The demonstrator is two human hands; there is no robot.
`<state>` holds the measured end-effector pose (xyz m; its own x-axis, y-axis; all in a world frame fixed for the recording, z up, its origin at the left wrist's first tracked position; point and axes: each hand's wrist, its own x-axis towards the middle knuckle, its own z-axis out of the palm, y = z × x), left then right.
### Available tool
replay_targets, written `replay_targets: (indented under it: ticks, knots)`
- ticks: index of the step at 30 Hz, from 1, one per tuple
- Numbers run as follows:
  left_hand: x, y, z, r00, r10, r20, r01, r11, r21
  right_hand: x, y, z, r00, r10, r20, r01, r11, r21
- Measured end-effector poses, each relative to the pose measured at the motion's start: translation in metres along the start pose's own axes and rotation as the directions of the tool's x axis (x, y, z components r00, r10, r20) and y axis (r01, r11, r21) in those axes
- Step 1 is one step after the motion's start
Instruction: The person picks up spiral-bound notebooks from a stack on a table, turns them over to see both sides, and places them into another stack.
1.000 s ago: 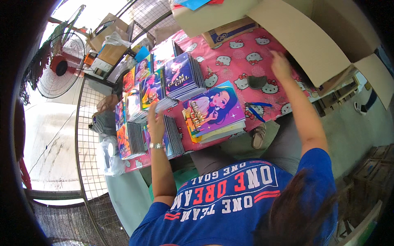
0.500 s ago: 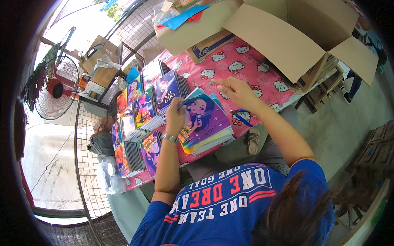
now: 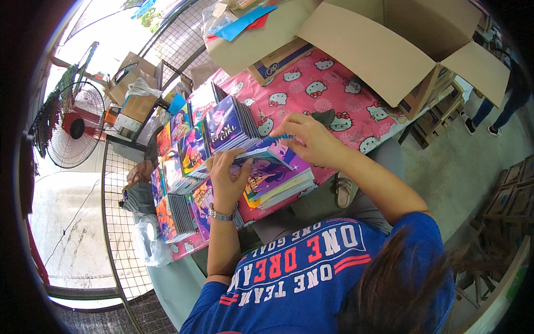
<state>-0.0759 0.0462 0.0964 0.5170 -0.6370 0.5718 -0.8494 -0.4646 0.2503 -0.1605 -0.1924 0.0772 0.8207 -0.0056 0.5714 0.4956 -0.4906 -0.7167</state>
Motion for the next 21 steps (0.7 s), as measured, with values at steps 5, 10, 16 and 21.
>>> replay_targets:
  ticks: [5, 10, 16, 21]
  knots:
    - [0.000, 0.002, 0.001, 1.000, -0.019, 0.002, 0.019, 0.999, 0.038, -0.005, -0.008, 0.010, 0.999, -0.028, -0.020, 0.026, 0.998, -0.064]
    - [0.006, 0.007, 0.003, 0.998, -0.025, 0.054, 0.023, 0.999, 0.041, -0.009, -0.013, 0.013, 1.000, 0.018, -0.023, -0.017, 0.999, 0.045]
    - [0.011, 0.030, 0.023, 0.990, 0.092, 0.108, -0.096, 0.995, 0.031, -0.011, -0.033, 0.009, 0.997, 0.083, -0.004, -0.083, 0.984, -0.156]
    - [0.011, 0.029, 0.022, 0.986, 0.111, 0.125, -0.110, 0.994, -0.011, -0.009, -0.048, 0.006, 0.991, 0.081, 0.105, -0.042, 0.944, -0.327]
